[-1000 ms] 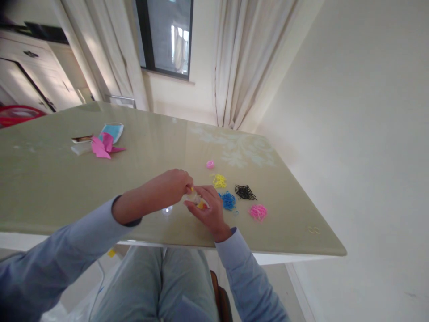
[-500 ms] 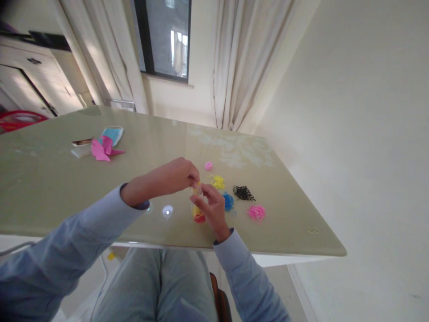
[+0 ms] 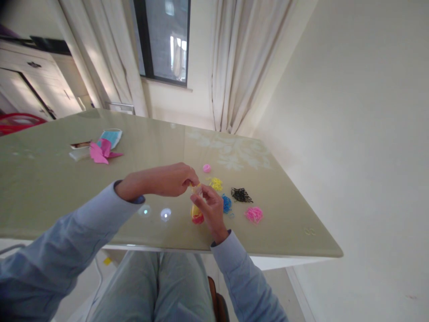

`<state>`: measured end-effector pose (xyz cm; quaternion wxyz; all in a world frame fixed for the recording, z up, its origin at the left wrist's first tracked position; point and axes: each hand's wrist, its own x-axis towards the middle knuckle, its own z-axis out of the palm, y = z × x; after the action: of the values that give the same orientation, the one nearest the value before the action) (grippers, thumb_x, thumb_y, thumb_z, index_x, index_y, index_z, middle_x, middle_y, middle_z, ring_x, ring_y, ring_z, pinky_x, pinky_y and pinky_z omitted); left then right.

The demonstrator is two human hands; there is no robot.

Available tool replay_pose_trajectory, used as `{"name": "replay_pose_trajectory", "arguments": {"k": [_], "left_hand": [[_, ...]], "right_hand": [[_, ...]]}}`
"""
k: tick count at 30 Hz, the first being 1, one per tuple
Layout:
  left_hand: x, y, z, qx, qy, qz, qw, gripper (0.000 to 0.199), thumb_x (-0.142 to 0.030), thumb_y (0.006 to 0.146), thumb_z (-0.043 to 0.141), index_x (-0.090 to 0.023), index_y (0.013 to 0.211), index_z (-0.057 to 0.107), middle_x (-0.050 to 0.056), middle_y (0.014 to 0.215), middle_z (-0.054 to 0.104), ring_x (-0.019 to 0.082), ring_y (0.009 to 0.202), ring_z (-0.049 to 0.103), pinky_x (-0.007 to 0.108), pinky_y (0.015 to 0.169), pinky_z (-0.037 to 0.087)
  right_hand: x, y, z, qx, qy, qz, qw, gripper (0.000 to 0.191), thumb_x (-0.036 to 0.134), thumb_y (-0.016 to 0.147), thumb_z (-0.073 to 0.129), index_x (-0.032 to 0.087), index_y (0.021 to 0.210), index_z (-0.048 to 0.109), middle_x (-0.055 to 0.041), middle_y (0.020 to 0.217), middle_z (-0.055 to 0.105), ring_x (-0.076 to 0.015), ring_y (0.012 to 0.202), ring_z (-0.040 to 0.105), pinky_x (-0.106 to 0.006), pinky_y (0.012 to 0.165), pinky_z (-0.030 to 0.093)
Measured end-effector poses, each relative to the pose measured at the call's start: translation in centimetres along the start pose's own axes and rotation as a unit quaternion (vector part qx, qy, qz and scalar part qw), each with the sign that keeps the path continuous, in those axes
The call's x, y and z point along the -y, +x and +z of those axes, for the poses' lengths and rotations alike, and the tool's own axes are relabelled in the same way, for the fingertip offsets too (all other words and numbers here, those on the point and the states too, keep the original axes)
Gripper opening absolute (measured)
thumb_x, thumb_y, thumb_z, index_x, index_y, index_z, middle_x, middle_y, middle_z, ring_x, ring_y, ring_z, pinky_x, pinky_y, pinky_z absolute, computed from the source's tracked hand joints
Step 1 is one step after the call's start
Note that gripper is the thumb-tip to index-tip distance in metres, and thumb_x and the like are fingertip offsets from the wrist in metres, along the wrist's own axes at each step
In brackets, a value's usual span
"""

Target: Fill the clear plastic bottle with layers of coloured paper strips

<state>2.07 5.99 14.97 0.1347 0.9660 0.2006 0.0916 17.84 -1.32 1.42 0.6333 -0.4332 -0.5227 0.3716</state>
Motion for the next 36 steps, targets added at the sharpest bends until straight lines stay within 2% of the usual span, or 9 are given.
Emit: {"name": "replay_pose_trajectory", "arguments": {"k": [3,6,11,17,25,36], "left_hand": [[0.3,0.0,0.0,0.016,0.000,0.024,1.000,0.025,0.001,0.071,0.050,-0.015,0.065,0.068,0.004,0.066,0.068,0.014,0.061,0.055,0.027,0.060,0.033],[0.5,0.1,0.0,0.009,-0.006,0.029,1.000,0.025,0.002,0.071,0.050,-0.015,0.063,0.067,0.003,0.062,0.066,0.013,0.059,0.052,0.026,0.059,0.032],[1.1,0.1,0.4,-0.011,-0.047,0.026,0.998,0.030,-0.001,0.079,0.050,-0.016,0.075,0.076,0.005,0.076,0.074,0.013,0.069,0.061,0.024,0.068,0.040],[1.2,0.5,0.5,-0.034,-0.087,0.007,0.996,0.029,-0.003,0.082,0.055,-0.017,0.087,0.080,0.006,0.087,0.078,0.014,0.078,0.068,0.022,0.072,0.044],[0.8,0.7,0.1,-0.064,-0.098,-0.020,0.993,0.017,-0.009,0.083,0.064,-0.017,0.085,0.080,0.003,0.083,0.078,0.014,0.076,0.069,0.021,0.070,0.044],[0.4,0.8,0.3,-0.087,-0.109,-0.016,0.990,0.023,-0.004,0.084,0.060,-0.015,0.093,0.078,0.005,0.090,0.078,0.013,0.079,0.069,0.022,0.075,0.047]], "right_hand": [[0.0,0.1,0.0,-0.002,-0.013,-0.007,1.000,0.029,0.043,0.078,0.079,0.020,0.096,0.074,-0.0053,0.092,0.069,-0.0177,0.080,0.060,-0.030,0.072,0.051],[0.1,0.1,0.0,-0.004,-0.011,-0.007,1.000,0.030,0.043,0.078,0.079,0.019,0.097,0.074,-0.0049,0.090,0.068,-0.0173,0.079,0.059,-0.030,0.071,0.051],[0.3,0.1,-0.1,-0.005,0.008,-0.006,1.000,0.026,0.040,0.078,0.079,0.020,0.094,0.073,-0.0030,0.087,0.066,-0.0154,0.075,0.058,-0.028,0.070,0.049],[0.5,0.1,-0.1,-0.009,0.016,0.004,1.000,0.029,0.041,0.078,0.079,0.019,0.096,0.073,-0.0035,0.087,0.067,-0.0155,0.073,0.058,-0.028,0.067,0.049],[0.5,0.0,-0.1,-0.015,0.019,-0.001,1.000,0.028,0.044,0.078,0.078,0.019,0.091,0.073,-0.0034,0.083,0.066,-0.0152,0.071,0.057,-0.027,0.064,0.049],[-0.1,0.1,-0.3,-0.016,0.023,-0.008,1.000,0.030,0.047,0.079,0.077,0.020,0.094,0.073,-0.0041,0.084,0.069,-0.0163,0.072,0.060,-0.028,0.066,0.051]]}}
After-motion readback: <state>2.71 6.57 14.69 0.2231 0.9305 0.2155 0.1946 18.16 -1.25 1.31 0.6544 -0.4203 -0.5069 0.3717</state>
